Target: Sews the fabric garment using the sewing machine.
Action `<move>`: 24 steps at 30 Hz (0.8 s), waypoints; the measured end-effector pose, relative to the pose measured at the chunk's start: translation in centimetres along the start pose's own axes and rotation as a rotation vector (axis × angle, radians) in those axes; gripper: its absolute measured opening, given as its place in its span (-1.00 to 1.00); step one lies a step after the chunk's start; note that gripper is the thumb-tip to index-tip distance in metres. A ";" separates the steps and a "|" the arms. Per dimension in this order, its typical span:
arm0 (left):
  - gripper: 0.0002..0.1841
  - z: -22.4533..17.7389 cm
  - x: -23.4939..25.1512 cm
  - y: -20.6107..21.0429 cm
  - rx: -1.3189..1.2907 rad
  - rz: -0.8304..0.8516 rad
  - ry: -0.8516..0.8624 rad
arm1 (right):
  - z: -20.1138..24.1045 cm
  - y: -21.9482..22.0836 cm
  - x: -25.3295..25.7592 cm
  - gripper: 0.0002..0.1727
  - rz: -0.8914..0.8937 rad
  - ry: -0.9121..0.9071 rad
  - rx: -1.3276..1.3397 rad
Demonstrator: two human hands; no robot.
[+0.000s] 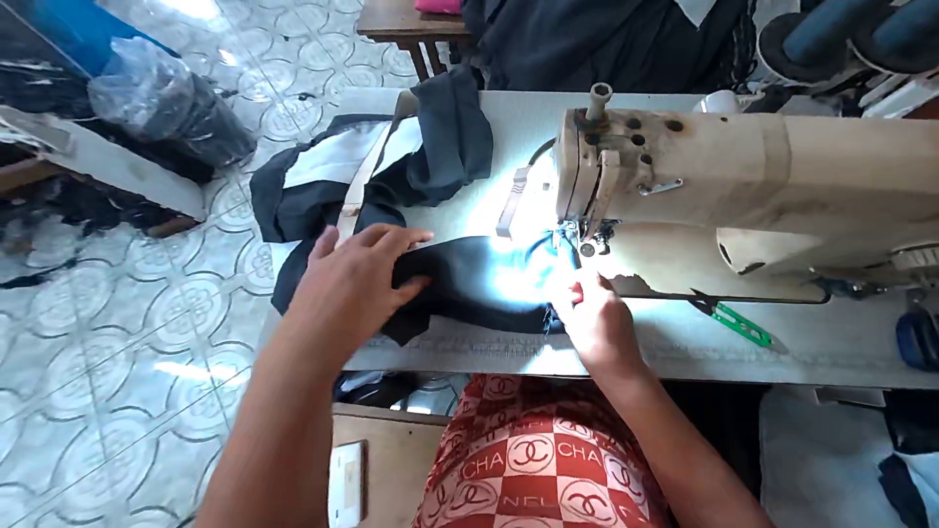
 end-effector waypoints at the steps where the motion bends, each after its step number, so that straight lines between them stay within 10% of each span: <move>1: -0.34 -1.3 -0.5 0.7 0.020 -0.081 0.094 | -0.1 0.4 0.2 -0.65 0.088 0.054 -0.014; 8: -0.58 -8.9 -0.5 13.3 -0.237 -0.050 0.395 | -0.9 -0.2 0.1 -0.77 0.104 0.064 -0.067; 24: -0.65 -8.2 1.7 12.4 -0.032 -0.009 0.529 | -0.7 -0.5 1.2 -0.78 0.243 -0.055 -0.101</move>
Point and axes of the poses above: each hand's wrist, its own x-axis towards the middle knuckle, its own y-axis out of the palm, z = x × y, the point moved 1 cm from there along x, towards the middle knuckle, and after that the axes turned 2 degrees about -x, right-handed, at the moved point
